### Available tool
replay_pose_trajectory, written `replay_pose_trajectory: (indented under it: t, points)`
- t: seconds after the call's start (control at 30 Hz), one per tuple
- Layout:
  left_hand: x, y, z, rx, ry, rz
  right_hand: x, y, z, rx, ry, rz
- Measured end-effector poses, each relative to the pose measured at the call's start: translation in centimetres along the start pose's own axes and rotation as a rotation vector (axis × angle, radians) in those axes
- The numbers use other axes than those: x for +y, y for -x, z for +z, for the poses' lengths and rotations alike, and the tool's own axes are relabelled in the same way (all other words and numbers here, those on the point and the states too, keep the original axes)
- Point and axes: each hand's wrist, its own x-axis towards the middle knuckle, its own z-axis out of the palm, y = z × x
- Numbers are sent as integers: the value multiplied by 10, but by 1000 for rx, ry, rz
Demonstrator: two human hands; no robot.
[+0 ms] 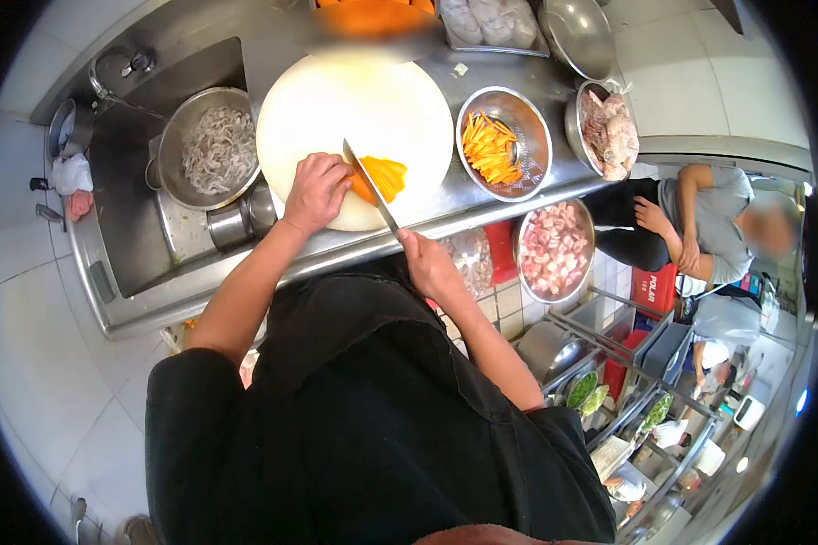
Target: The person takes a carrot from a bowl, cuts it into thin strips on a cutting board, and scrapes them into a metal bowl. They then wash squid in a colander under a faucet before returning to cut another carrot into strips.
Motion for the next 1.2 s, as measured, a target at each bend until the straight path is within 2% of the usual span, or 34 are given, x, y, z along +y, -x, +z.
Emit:
replay_pose_trajectory:
  t: [0.1, 0.2, 0.5, 0.77, 1.07, 1.2]
  points:
    - [2, -2, -1, -9, 5, 4, -19, 10, -16, -50, 23, 103]
    - [3, -2, -3, -20, -13, -4, -34, 27, -31, -62, 27, 115]
    - [1, -2, 0, -13, 9, 6, -42, 46, -40, -57, 75, 129]
    - [-2, -1, 1, -15, 16, -28, -6, -4, 2, 9, 59, -7]
    - [0, 0, -1, -15, 24, -32, -45, 18, -35, -79, 41, 105]
    - [0, 0, -1, -17, 25, -31, -36, 28, -36, -104, 78, 111]
